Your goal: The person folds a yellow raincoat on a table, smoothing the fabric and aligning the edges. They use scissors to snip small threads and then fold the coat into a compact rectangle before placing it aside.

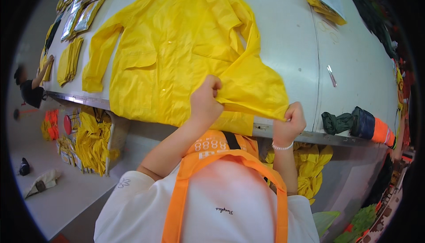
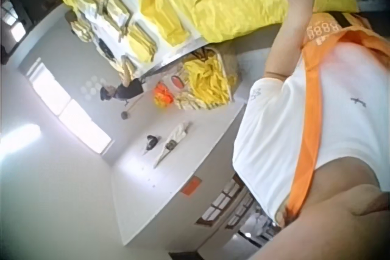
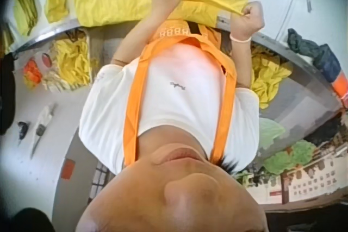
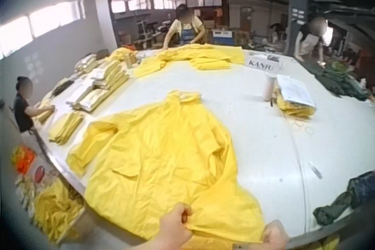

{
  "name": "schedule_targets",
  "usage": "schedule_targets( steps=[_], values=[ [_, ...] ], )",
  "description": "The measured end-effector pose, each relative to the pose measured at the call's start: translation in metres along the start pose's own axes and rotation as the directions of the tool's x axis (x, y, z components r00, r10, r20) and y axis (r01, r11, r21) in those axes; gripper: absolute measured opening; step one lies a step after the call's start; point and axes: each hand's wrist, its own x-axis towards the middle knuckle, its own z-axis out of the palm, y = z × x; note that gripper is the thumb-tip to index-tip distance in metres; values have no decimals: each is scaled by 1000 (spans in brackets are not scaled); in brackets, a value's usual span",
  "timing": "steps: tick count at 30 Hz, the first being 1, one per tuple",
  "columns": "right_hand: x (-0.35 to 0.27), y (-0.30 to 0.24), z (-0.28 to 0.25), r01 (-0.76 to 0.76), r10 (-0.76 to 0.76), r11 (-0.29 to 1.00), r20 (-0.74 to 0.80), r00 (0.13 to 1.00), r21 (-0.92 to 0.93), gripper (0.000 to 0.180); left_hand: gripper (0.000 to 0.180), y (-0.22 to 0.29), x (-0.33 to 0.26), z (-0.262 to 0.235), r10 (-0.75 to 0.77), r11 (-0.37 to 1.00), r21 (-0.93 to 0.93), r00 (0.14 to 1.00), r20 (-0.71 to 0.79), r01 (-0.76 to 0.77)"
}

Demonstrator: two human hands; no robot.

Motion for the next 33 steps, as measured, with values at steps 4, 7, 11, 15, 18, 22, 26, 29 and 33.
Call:
schedule_targets(
  steps=[4,7,11,15,18,22,26,29,33],
  values=[
    [3,-35,-6,126,-141,975,69,988,181,24,35,3,14,-9,-63,997,-42,998,25,64],
    [-12,-54,6,83,-138,962,199,970,259,26,35,7,18,-14,-108,910,-396,993,51,119],
    [-40,-62,17,-56,-188,920,560,807,389,26,31,-2,20,-23,-149,770,-621,988,48,146],
    [-20,-59,16,167,-314,892,307,899,421,25,27,-1,16,-33,-199,769,-606,977,75,203],
    [-6,-61,13,286,-380,879,199,903,381,26,27,-4,11,-32,-202,740,-637,975,95,216],
    [-2,-62,9,310,-399,870,179,899,384,26,26,-6,8,-29,-189,756,-621,977,96,207],
    [-1,-61,7,301,-403,870,209,891,391,27,38,1,3,-31,-30,958,-286,999,-35,19],
    [1,-56,11,329,-431,865,228,873,378,24,49,31,8,-42,399,901,215,914,-74,-377],
    [-4,-63,12,284,-477,843,390,788,456,17,31,55,13,-47,624,665,344,746,234,-663]
  ],
)
